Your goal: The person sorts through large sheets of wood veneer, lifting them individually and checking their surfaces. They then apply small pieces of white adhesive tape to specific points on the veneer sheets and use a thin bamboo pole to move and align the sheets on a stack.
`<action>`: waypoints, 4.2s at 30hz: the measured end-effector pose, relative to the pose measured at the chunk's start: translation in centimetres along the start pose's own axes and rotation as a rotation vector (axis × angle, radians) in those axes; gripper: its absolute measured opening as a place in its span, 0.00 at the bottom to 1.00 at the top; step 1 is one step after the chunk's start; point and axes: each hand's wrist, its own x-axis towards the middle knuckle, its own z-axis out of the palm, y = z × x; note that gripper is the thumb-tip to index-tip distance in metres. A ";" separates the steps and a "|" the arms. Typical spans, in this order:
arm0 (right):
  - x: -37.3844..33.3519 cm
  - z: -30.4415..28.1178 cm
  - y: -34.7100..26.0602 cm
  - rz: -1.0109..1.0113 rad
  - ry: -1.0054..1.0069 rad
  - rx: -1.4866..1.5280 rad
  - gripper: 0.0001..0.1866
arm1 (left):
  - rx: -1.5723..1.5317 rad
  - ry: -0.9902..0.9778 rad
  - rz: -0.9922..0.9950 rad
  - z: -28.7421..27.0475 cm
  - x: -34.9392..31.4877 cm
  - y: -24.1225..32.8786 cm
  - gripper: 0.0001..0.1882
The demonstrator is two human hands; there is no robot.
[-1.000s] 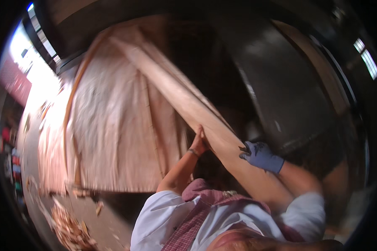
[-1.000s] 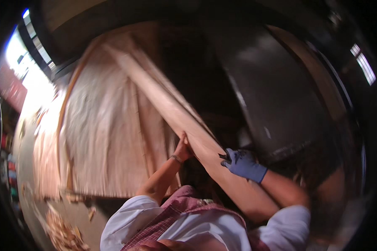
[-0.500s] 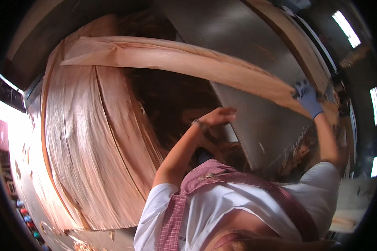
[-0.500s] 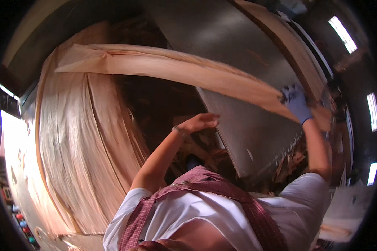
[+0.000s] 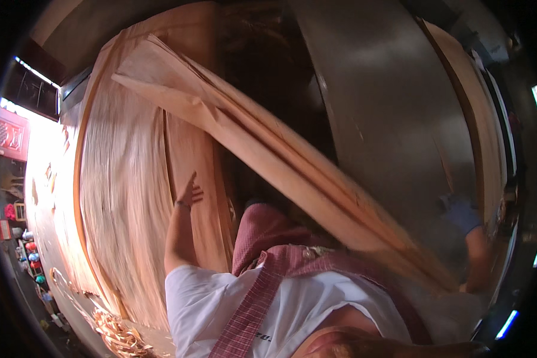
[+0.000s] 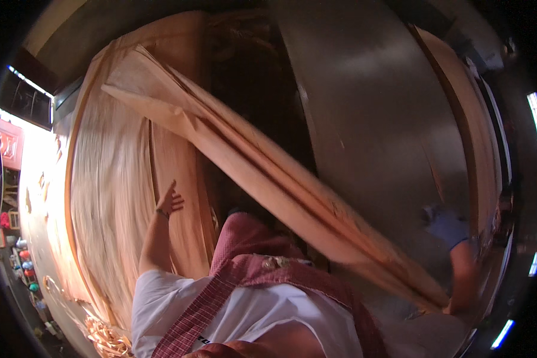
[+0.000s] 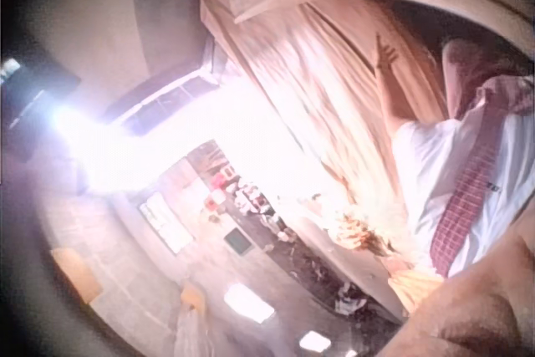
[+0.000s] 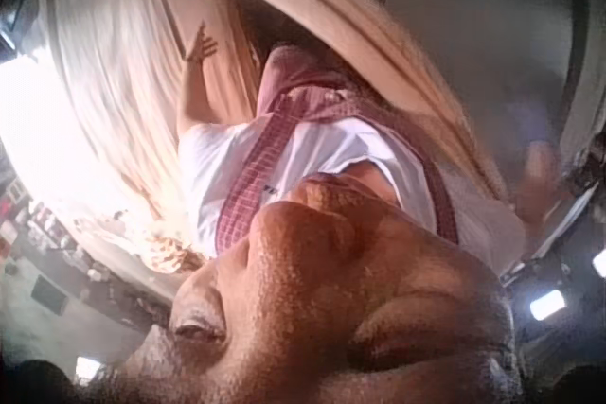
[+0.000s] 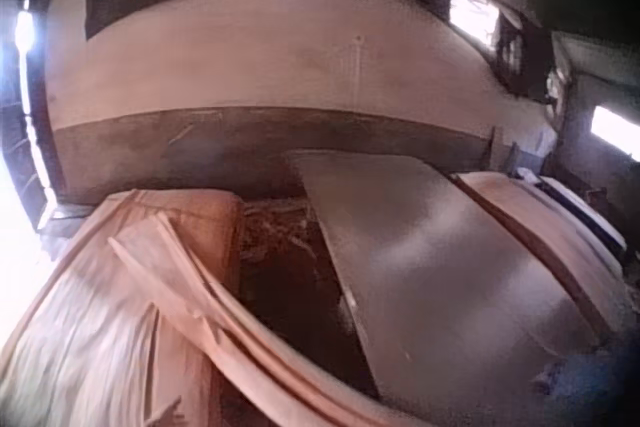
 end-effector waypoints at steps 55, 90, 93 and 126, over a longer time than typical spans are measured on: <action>37.3 -9.8 -21.4 2.736 -0.076 1.004 0.32 | 0.831 -0.604 0.308 63.4 42.3 79.1 0.29; 22.5 -1.6 -38.2 2.435 0.900 1.274 0.18 | 1.435 -0.481 1.697 56.7 22.6 63.0 0.42; 24.8 -1.8 -24.4 1.723 0.476 1.108 0.18 | 1.406 -1.072 2.065 66.1 14.7 57.8 0.43; 22.2 -5.4 -20.3 0.961 0.307 0.799 0.14 | 2.187 -1.222 1.977 63.4 2.2 56.1 0.13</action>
